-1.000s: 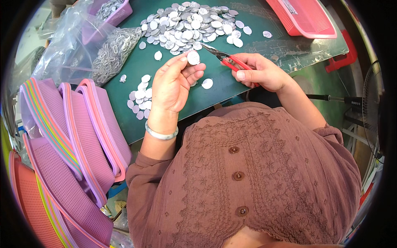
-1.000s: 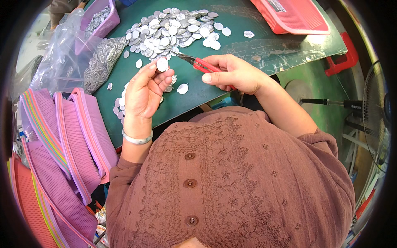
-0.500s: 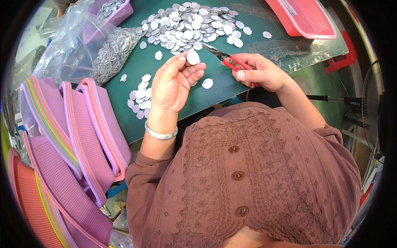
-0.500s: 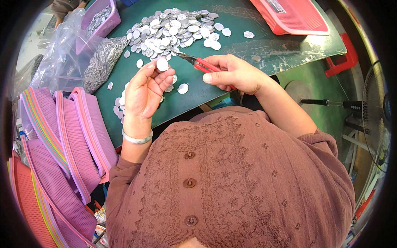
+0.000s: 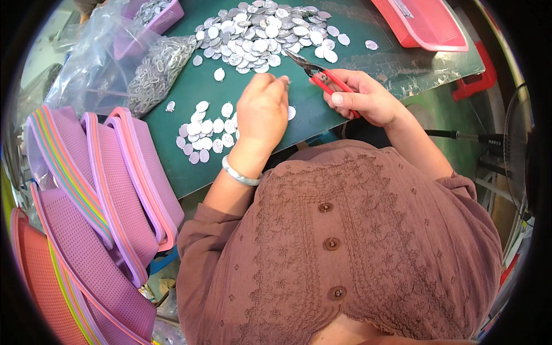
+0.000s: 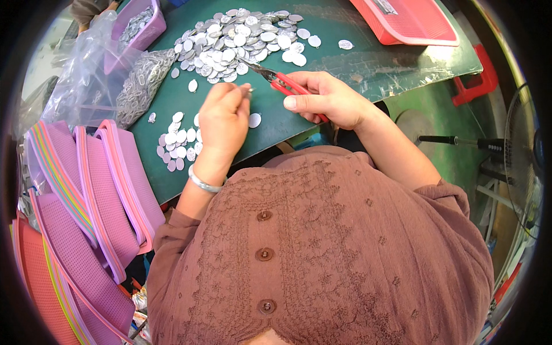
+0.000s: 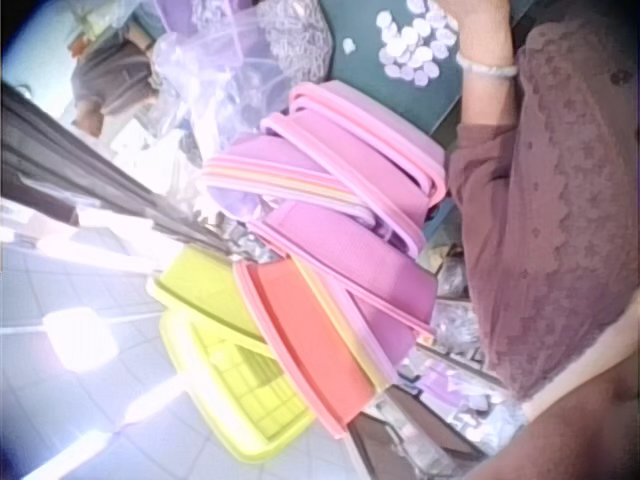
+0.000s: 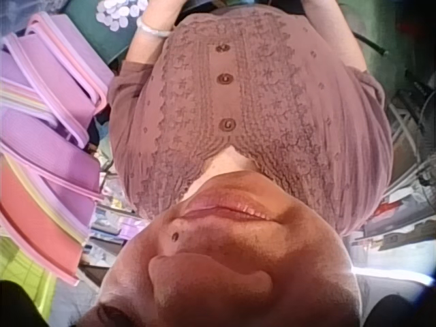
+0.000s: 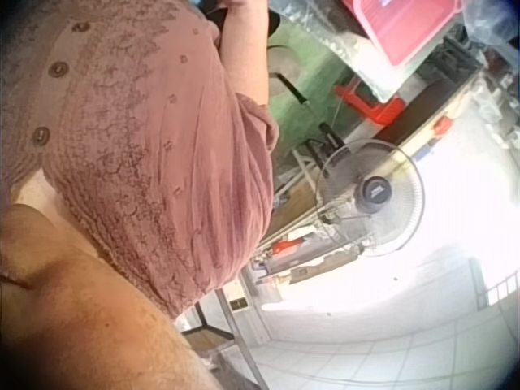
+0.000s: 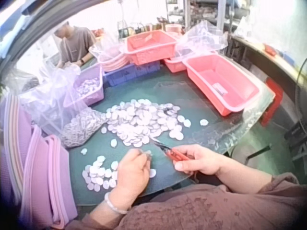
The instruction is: The person uses a pair of side-cutters to trim the edges of small circular metal components one by one, picking them up from a pile and placing them into a pink bin.
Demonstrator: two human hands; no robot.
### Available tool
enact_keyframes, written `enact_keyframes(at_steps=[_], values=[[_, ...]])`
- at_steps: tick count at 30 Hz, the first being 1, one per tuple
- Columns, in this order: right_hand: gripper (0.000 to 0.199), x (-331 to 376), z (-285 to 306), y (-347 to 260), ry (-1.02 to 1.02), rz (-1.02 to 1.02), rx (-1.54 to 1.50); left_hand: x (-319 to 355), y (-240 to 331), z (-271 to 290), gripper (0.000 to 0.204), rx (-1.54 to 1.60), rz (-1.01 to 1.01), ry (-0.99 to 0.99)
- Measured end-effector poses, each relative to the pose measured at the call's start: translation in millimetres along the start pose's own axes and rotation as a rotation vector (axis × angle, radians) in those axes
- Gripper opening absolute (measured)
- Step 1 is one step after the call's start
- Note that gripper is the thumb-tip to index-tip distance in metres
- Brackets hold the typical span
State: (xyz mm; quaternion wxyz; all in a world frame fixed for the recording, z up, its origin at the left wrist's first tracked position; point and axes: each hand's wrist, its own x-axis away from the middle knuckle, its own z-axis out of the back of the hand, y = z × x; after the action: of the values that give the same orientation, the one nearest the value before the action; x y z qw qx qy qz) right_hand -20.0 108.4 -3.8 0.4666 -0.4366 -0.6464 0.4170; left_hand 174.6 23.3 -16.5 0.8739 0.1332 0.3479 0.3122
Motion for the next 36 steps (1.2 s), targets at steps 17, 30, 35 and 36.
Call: enact_keyframes(at_steps=[17,30,35,36], values=[[0.056,-0.8,2.8,-0.8,-0.026,-0.011,-0.029,4.8,-3.9,23.6,0.033,0.008,-0.019,-0.263],[0.058,0.4,2.2,1.4,-0.010,-0.010,-0.061,-21.1,-98.1,48.3,0.026,-0.241,0.196,-0.232],[0.057,1.4,3.1,0.0,0.002,-0.008,-0.063,-28.1,-105.9,52.5,0.019,-0.164,0.247,-0.325],[0.057,1.2,3.0,0.5,0.000,-0.006,-0.063,-28.1,-106.1,53.3,0.014,-0.153,0.324,-0.341]])
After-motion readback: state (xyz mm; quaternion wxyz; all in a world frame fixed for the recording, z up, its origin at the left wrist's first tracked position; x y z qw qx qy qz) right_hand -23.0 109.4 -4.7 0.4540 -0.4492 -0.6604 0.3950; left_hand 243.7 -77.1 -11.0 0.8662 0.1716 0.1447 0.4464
